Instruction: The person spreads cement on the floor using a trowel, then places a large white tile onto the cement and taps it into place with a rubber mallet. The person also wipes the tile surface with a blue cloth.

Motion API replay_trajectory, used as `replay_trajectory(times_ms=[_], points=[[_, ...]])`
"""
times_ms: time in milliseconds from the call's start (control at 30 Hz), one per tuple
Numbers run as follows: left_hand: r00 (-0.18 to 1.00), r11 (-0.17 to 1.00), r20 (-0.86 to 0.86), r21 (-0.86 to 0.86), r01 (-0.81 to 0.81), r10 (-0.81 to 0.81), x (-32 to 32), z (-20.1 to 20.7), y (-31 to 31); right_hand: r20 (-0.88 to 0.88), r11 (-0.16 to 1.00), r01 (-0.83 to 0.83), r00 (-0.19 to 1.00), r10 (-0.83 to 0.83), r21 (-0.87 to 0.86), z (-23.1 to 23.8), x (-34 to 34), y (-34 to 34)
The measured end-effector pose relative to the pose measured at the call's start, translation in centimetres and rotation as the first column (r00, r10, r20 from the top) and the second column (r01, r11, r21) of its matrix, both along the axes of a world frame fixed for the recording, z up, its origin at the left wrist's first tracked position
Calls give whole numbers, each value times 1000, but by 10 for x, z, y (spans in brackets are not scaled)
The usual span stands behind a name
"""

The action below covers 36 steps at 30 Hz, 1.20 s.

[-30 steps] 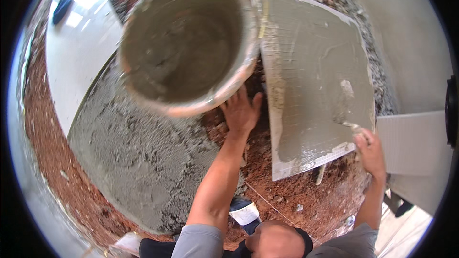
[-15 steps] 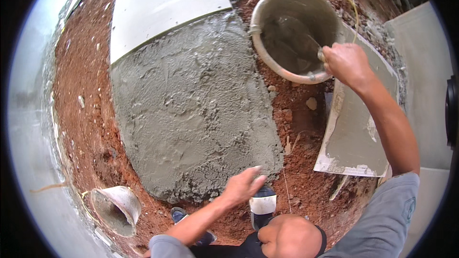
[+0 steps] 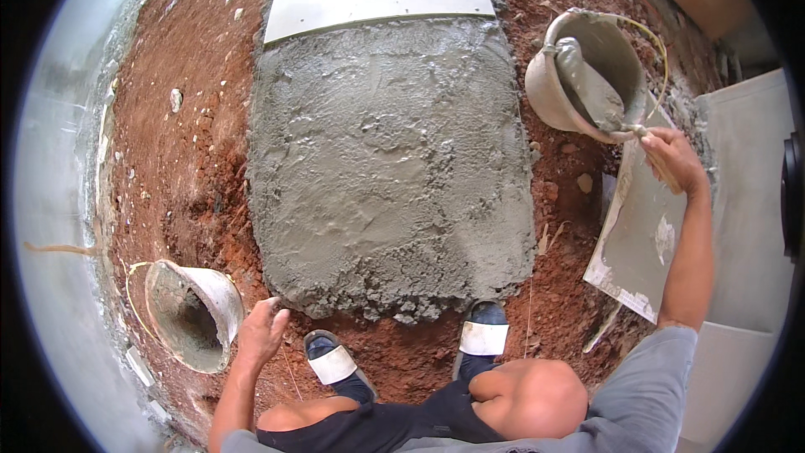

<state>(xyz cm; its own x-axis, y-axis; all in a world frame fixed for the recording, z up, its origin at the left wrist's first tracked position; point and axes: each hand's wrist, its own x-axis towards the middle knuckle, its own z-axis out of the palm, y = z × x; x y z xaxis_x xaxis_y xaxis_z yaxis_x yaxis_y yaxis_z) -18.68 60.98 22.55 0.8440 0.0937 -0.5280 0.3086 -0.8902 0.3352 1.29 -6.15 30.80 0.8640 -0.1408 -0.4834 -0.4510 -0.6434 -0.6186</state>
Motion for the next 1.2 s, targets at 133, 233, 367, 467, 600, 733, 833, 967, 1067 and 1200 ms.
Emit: replay_trajectory(times_ms=[133, 233, 367, 467, 600, 733, 833, 967, 1067, 1200], points=[[957, 981, 219, -77, -178, 191, -35, -33, 40, 68, 1000, 20, 997, -20, 4, 18, -14, 44], [917, 934, 205, -184, -307, 342, -54, -64, 51, 63, 999, -37, 997, 35, 17, 11, -7, 97], [879, 855, 86, -292, -428, 469, -68, -93, 55, -59, 994, -84, 994, 88, 69, -48, 43, 192], [823, 712, 10, -506, -486, 568, -78, -103, 59, 43, 653, -277, 902, 429, -705, -94, 72, 258], [726, 535, -96, -611, -583, 681, -88, -108, 72, 82, 597, -177, 921, 381, -782, -107, 83, 280], [682, 441, -128, -674, -592, 720, -87, -117, 85, 64, 981, 0, 998, 12, -193, -119, 92, 282], [681, 407, -114, -727, -553, 723, -82, -127, 92, -45, 932, 359, 933, -356, 56, -160, 99, 326], [663, 349, -153, -752, -559, 733, -90, -136, 102, 142, 864, 382, 884, -445, 328, -205, 104, 427], [589, 285, -238, -699, -656, 772, -100, -139, 108, 113, 927, 176, 968, -224, 331, -206, 117, 507], [588, 282, -205, -726, -627, 782, -105, -144, 107, 220, 983, -180, 958, 182, -28, -202, 125, 587]])
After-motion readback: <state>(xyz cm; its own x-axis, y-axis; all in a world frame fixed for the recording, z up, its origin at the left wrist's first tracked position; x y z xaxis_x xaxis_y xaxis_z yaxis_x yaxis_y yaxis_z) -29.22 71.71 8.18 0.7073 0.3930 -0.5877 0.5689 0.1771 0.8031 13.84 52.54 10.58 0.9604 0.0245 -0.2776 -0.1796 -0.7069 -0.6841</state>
